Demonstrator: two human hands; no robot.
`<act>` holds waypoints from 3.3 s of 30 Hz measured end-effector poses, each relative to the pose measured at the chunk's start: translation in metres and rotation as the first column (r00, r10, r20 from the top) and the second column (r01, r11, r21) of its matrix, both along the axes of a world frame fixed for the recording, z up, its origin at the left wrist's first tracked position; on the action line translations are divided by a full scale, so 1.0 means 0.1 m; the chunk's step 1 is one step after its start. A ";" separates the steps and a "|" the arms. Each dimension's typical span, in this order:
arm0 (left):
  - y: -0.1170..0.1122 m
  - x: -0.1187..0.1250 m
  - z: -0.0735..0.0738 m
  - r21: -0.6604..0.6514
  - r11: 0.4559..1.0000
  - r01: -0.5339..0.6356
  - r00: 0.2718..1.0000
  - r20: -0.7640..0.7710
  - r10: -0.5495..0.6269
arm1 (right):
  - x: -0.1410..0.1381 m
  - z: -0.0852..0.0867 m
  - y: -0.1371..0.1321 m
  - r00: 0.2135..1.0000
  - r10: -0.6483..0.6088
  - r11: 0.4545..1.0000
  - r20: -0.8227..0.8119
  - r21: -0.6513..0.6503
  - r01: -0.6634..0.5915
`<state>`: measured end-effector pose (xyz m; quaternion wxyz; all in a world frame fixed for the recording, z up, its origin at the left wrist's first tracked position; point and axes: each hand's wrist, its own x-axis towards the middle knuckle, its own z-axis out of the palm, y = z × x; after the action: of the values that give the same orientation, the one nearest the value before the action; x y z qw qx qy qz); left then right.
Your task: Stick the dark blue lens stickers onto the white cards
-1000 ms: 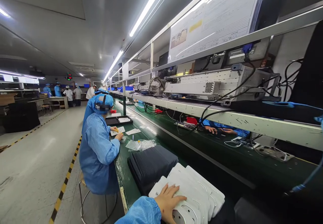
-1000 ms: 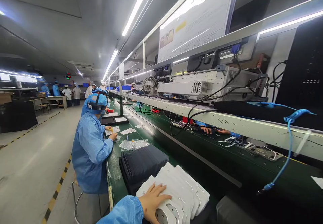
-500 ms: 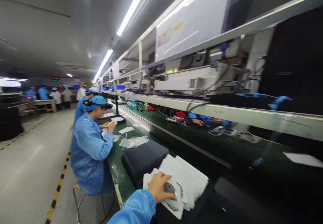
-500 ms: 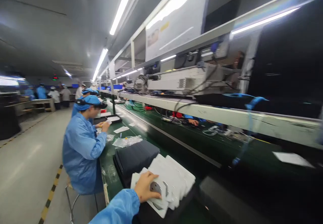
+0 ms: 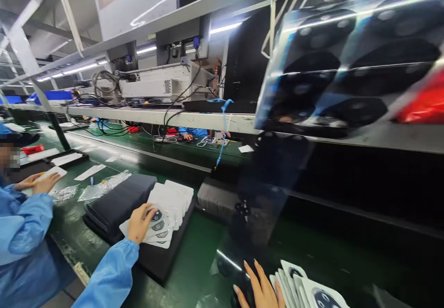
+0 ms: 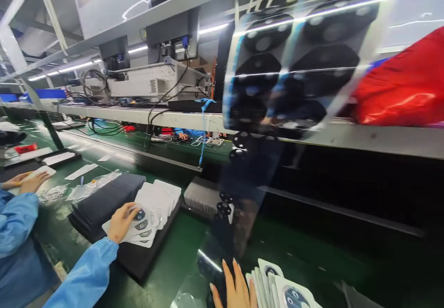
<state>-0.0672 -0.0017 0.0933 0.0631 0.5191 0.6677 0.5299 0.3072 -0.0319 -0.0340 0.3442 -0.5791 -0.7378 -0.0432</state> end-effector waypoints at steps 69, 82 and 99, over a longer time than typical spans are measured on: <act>-0.29 2.02 -0.35 -0.031 0.557 0.830 0.280 0.887 -0.368 | -0.14 0.71 -0.24 0.294 -0.270 0.896 -0.917 -0.351 -0.273; -0.32 2.07 -0.31 0.041 0.460 0.887 0.194 0.870 -0.452 | -0.14 0.75 -0.25 0.449 -0.275 0.901 -0.850 -0.391 -0.189; -0.31 2.05 -0.30 -0.009 0.428 0.904 0.233 0.848 -0.475 | -0.12 0.80 -0.25 0.471 -0.245 0.910 -0.848 -0.369 -0.190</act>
<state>0.1382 -0.0323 0.0632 0.7021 0.4624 0.3657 0.3992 0.2949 -0.0571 0.0455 0.5422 -0.5886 -0.4355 0.4121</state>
